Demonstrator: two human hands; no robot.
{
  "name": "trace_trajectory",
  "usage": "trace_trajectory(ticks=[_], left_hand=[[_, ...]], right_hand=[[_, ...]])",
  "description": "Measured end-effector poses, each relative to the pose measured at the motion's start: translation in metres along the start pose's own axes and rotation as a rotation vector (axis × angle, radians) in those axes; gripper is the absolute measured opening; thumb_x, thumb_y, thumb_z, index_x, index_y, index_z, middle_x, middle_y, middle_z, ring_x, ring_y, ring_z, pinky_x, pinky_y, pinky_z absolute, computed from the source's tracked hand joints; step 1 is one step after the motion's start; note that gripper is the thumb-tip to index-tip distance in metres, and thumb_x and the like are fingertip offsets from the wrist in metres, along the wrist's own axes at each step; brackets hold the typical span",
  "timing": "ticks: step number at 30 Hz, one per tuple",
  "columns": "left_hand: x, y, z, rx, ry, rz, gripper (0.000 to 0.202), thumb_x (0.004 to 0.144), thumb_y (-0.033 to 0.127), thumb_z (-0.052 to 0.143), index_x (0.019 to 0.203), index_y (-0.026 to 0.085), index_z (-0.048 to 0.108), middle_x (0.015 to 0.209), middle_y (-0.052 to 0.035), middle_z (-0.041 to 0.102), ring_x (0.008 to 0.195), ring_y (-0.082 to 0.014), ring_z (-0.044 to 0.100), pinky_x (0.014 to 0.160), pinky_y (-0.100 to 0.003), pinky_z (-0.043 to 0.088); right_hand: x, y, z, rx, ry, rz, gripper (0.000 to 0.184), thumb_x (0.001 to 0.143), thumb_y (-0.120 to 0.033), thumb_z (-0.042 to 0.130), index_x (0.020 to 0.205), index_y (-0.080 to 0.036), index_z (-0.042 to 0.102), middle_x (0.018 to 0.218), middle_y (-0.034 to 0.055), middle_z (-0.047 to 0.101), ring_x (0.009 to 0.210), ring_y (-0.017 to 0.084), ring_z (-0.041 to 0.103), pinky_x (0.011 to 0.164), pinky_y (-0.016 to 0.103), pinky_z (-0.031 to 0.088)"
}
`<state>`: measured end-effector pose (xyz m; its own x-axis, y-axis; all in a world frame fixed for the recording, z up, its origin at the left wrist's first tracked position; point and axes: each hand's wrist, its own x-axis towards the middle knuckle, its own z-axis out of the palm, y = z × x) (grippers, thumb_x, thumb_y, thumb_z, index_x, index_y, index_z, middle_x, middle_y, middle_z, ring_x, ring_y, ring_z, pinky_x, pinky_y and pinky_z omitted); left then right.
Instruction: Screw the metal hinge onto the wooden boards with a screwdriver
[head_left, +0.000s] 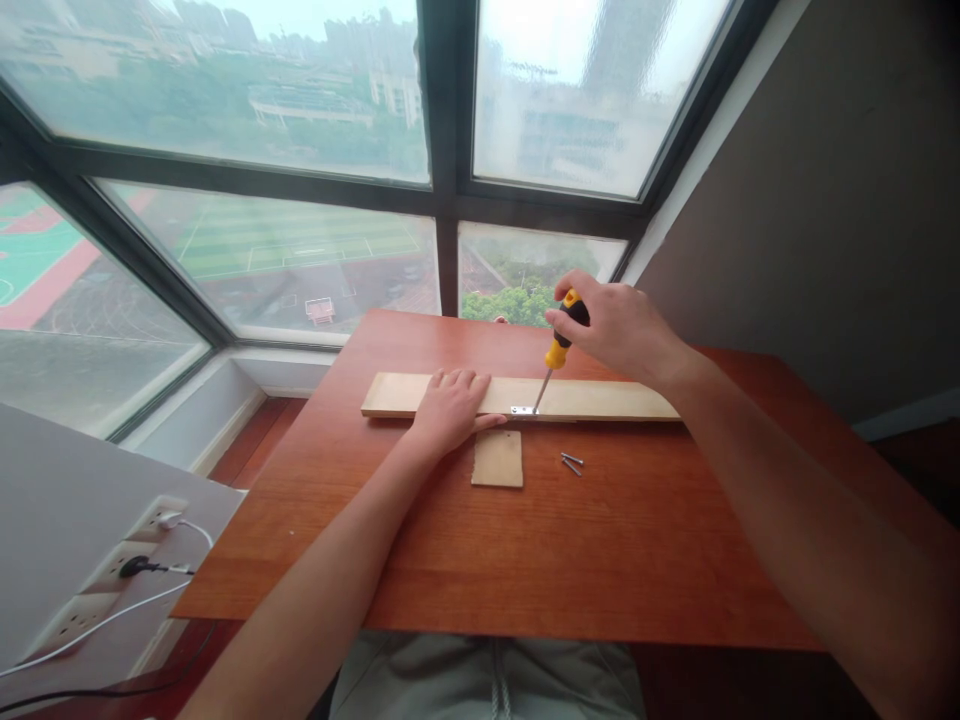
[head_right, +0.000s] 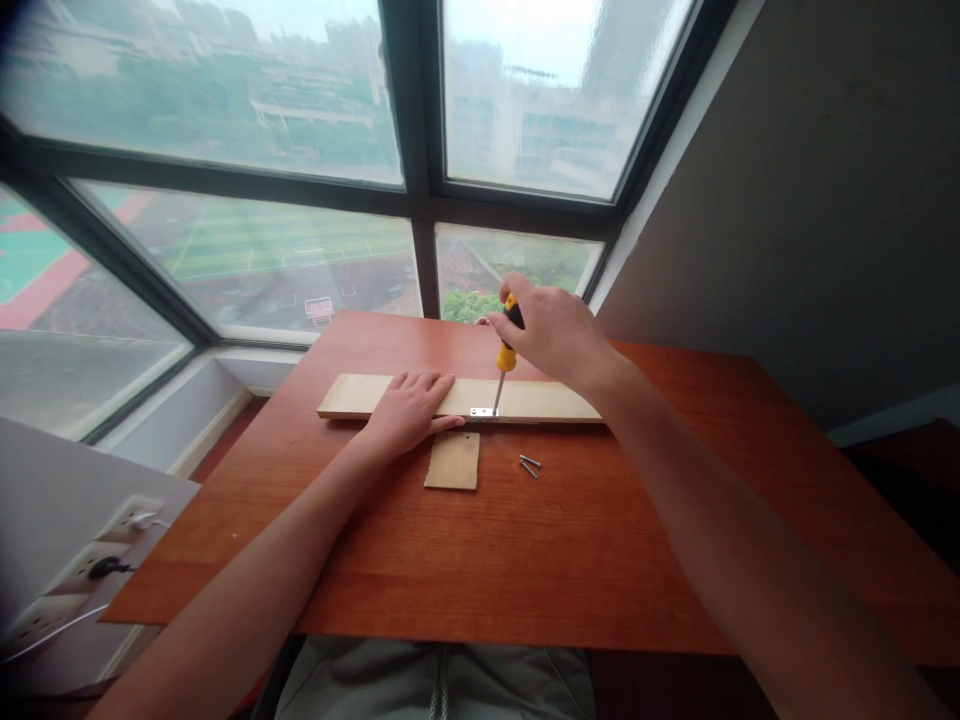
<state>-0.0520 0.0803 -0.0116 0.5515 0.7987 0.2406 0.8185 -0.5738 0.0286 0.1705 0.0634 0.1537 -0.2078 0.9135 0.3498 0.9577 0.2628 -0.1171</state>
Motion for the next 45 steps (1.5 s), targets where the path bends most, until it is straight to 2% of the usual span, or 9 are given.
trace_trajectory(ticks=[8,14,17,20,23,28,35,40,45], left_hand=[[0.000,-0.003,-0.001,-0.034,-0.001,0.001,0.061,0.090,0.068,0.043,0.128,0.021,0.054,0.121,-0.0149,0.063,0.113,-0.0313,0.056,0.099,-0.042,0.034],[0.000,-0.005,0.000,-0.035,0.000,0.007,0.062,0.090,0.069,0.042,0.129,0.022,0.054,0.120,-0.0132,0.063,0.112,-0.0298,0.056,0.099,-0.041,0.033],[0.001,-0.006,-0.001,-0.043,-0.007,0.009,0.066,0.088,0.072,0.043,0.130,0.022,0.053,0.121,-0.0128,0.063,0.112,-0.0297,0.056,0.100,-0.041,0.033],[0.001,-0.007,-0.002,-0.037,-0.020,0.007,0.067,0.087,0.073,0.043,0.130,0.022,0.054,0.122,-0.0126,0.063,0.112,-0.0297,0.056,0.099,-0.040,0.033],[0.000,-0.007,-0.003,-0.037,-0.020,0.007,0.068,0.087,0.073,0.043,0.131,0.022,0.053,0.124,-0.0126,0.063,0.113,-0.0299,0.056,0.099,-0.041,0.034],[0.000,-0.007,-0.002,-0.047,-0.020,0.002,0.068,0.087,0.073,0.044,0.132,0.022,0.053,0.125,-0.0127,0.062,0.115,-0.0301,0.055,0.101,-0.042,0.033],[0.000,-0.008,-0.001,-0.072,-0.023,-0.002,0.066,0.087,0.071,0.048,0.133,0.024,0.053,0.127,-0.0123,0.062,0.118,-0.0308,0.054,0.104,-0.044,0.031],[0.000,-0.008,-0.001,-0.067,-0.021,0.002,0.067,0.087,0.071,0.046,0.133,0.024,0.053,0.127,-0.0123,0.062,0.118,-0.0303,0.054,0.104,-0.043,0.032],[0.000,-0.008,-0.001,-0.060,-0.019,0.007,0.068,0.088,0.072,0.045,0.133,0.022,0.053,0.127,-0.0130,0.062,0.117,-0.0306,0.055,0.104,-0.044,0.031]], right_hand=[[-0.004,0.008,-0.008,0.277,-0.106,-0.139,0.033,0.086,-0.029,0.054,0.119,-0.027,0.060,0.085,0.0003,0.065,0.072,0.017,0.059,0.068,0.029,0.043],[-0.002,0.006,-0.010,0.150,0.007,-0.029,0.032,0.090,-0.049,0.052,0.101,-0.025,0.070,0.073,0.0016,0.065,0.065,0.018,0.055,0.063,0.032,0.039],[0.000,0.002,-0.009,0.111,-0.005,-0.040,0.031,0.091,-0.041,0.049,0.106,-0.023,0.070,0.073,0.0025,0.066,0.065,0.019,0.055,0.064,0.032,0.039],[0.002,0.002,-0.008,0.153,-0.056,-0.102,0.038,0.089,-0.028,0.047,0.123,-0.020,0.062,0.090,0.0059,0.070,0.075,0.020,0.060,0.070,0.033,0.042],[0.004,0.003,-0.009,0.163,-0.079,-0.139,0.037,0.087,-0.025,0.048,0.121,-0.019,0.062,0.106,0.0088,0.070,0.088,0.022,0.062,0.075,0.033,0.043],[0.004,0.001,-0.012,0.085,-0.051,-0.060,0.030,0.093,-0.041,0.046,0.099,-0.023,0.069,0.078,0.0049,0.068,0.070,0.021,0.059,0.064,0.033,0.040],[0.002,0.004,-0.012,0.208,-0.106,-0.128,0.035,0.084,-0.024,0.052,0.117,-0.020,0.062,0.100,0.0059,0.070,0.083,0.020,0.061,0.071,0.031,0.043],[0.002,-0.001,-0.012,0.062,-0.050,-0.034,0.030,0.093,-0.044,0.047,0.095,-0.023,0.068,0.071,0.0038,0.065,0.065,0.020,0.055,0.059,0.033,0.035],[0.002,-0.002,-0.009,0.098,-0.051,-0.060,0.031,0.088,-0.031,0.049,0.114,-0.021,0.064,0.085,0.0056,0.069,0.074,0.021,0.059,0.066,0.034,0.040]])
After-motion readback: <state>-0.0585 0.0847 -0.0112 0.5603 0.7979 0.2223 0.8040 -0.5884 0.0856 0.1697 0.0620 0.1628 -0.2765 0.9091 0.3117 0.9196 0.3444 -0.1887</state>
